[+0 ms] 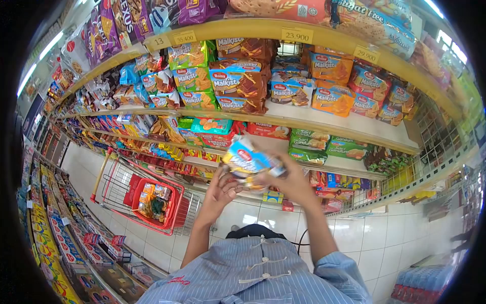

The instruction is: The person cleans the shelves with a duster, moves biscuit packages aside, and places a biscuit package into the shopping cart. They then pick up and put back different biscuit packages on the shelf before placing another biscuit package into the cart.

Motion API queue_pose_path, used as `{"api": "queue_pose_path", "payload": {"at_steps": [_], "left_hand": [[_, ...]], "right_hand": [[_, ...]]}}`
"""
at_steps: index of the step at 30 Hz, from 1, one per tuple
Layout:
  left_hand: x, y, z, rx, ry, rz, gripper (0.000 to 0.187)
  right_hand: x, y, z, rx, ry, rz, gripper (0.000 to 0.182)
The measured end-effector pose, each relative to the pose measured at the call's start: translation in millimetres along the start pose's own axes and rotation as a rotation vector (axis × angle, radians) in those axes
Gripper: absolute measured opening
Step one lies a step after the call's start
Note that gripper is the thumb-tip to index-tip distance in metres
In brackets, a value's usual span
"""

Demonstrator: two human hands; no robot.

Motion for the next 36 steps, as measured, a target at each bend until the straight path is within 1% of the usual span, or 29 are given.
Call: {"api": "queue_pose_path", "payload": {"at_steps": [1, 3, 4, 5, 6, 7, 8, 9, 10, 11, 12, 13, 15, 16, 17, 18, 19, 20, 21, 23, 24, 26, 29, 30, 31, 33, 34, 35, 36], "left_hand": [[-18.7, 2.1, 11.8, 0.035, 0.086, 0.038, 0.084], [-24.4, 1.0, 7.1, 0.029, 0.252, 0.066, 0.077], [-21.8, -3.0, 0.3, 0.031, 0.249, 0.059, 0.077], [-13.7, -6.7, -14.6, -0.021, 0.284, 0.035, 0.072], [-3.8, -13.2, -30.0, -0.075, 0.319, 0.007, 0.066], [5.8, -21.3, -41.0, -0.073, 0.317, 0.002, 0.066], [20.8, -31.6, -61.0, -0.160, 0.349, -0.060, 0.063], [36.2, -44.8, -80.0, -0.246, 0.382, -0.128, 0.060], [47.3, -57.4, -90.0, -0.246, 0.385, -0.142, 0.060], [60.6, -71.9, -105.2, -0.308, 0.415, -0.210, 0.058], [74.3, -88.4, -118.5, -0.369, 0.448, -0.279, 0.055], [87.3, -103.1, -126.1, -0.364, 0.458, -0.288, 0.055], [107.2, -126.7, -143.9, -0.435, 0.349, -0.295, 0.054], [110.0, -134.3, -145.8, -0.434, 0.355, -0.287, 0.054], [115.9, -142.8, -149.7, -0.455, 0.417, -0.340, 0.053], [119.3, -149.7, -153.1, -0.480, 0.481, -0.397, 0.053], [119.5, -151.8, -153.7, -0.488, 0.490, -0.392, 0.053], [120.2, -154.6, -153.9, -0.510, 0.489, -0.396, 0.053], [120.4, -154.5, -154.2, -0.529, 0.487, -0.400, 0.054], [117.4, -150.8, -153.0, -0.525, 0.496, -0.399, 0.054], [118.0, -147.3, -154.7, -0.510, 0.531, -0.395, 0.054], [121.1, -137.8, -157.6, -0.484, 0.565, -0.387, 0.054], [128.0, -128.1, -158.7, -0.443, 0.588, -0.385, 0.054], [130.3, -120.8, -156.3, -0.420, 0.584, -0.391, 0.054], [131.0, -115.3, -153.4, -0.399, 0.581, -0.398, 0.054], [127.0, -103.0, -140.3, -0.368, 0.586, -0.411, 0.054], [126.3, -100.0, -134.3, -0.355, 0.586, -0.425, 0.053], [127.2, -99.3, -132.7, -0.351, 0.588, -0.424, 0.053], [127.0, -95.6, -129.7, -0.312, 0.612, -0.397, 0.054]], "right_hand": [[22.8, 5.4, -26.8, -0.085, -0.028, -0.040, 0.066], [53.4, 15.8, -73.9, -0.177, 0.003, 0.016, 0.064], [67.5, 24.0, -97.0, -0.255, -0.008, -0.108, 0.063], [82.8, 31.9, -117.0, -0.335, -0.020, -0.241, 0.062], [89.6, 38.9, -125.8, -0.338, -0.024, -0.238, 0.062], [98.4, 43.2, -137.4, -0.392, -0.009, -0.265, 0.062], [103.2, 49.1, -147.9, -0.446, 0.007, -0.290, 0.062], [98.4, 59.8, -154.4, -0.447, 0.006, -0.280, 0.062], [97.7, 68.6, -158.8, -0.447, -0.096, -0.367, 0.061], [97.8, 74.3, -160.5, -0.447, -0.197, -0.451, 0.060], [96.2, 80.2, -154.7, -0.401, -0.212, -0.419, 0.060], [91.8, 82.6, -151.4, -0.408, -0.207, -0.408, 0.060], [80.0, 95.7, -142.0, -0.314, -0.079, -0.347, 0.060], [75.7, 101.6, -139.6, -0.306, -0.099, -0.413, 0.063], [74.0, 104.9, -140.1, -0.307, -0.091, -0.421, 0.063], [68.6, 107.2, -135.8, -0.277, -0.154, -0.384, 0.064], [62.0, 110.7, -131.3, -0.247, -0.215, -0.344, 0.066], [61.7, 113.3, -130.1, -0.288, -0.302, -0.424, 0.068], [61.6, 113.5, -127.1, -0.290, -0.294, -0.424, 0.068], [64.2, 103.3, -130.8, -0.480, -0.349, -0.416, 0.067], [61.3, 101.3, -127.6, -0.483, -0.348, -0.416, 0.067], [43.5, 102.1, -127.6, -0.515, -0.218, -0.314, 0.065], [38.1, 101.5, -115.5, -0.533, -0.221, -0.355, 0.062], [41.2, 99.5, -113.5, -0.524, -0.250, -0.308, 0.064], [44.2, 95.8, -116.2, -0.541, -0.253, -0.304, 0.064], [48.6, 94.0, -116.6, -0.512, -0.427, -0.248, 0.066], [61.7, 85.1, -115.7, -0.499, -0.472, -0.233, 0.068], [59.6, 80.4, -116.7, -0.503, -0.472, -0.233, 0.068], [58.4, 75.7, -123.1, -0.585, -0.504, -0.246, 0.064]]}}
Point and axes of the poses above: each hand's wrist, its own y-axis towards the middle knuckle, its own z-axis out of the palm, x = y × z, the point moved 8 cm from there along y, towards the middle knuckle, and after that the axes turned 8 degrees about -x, right-handed, at the moved point
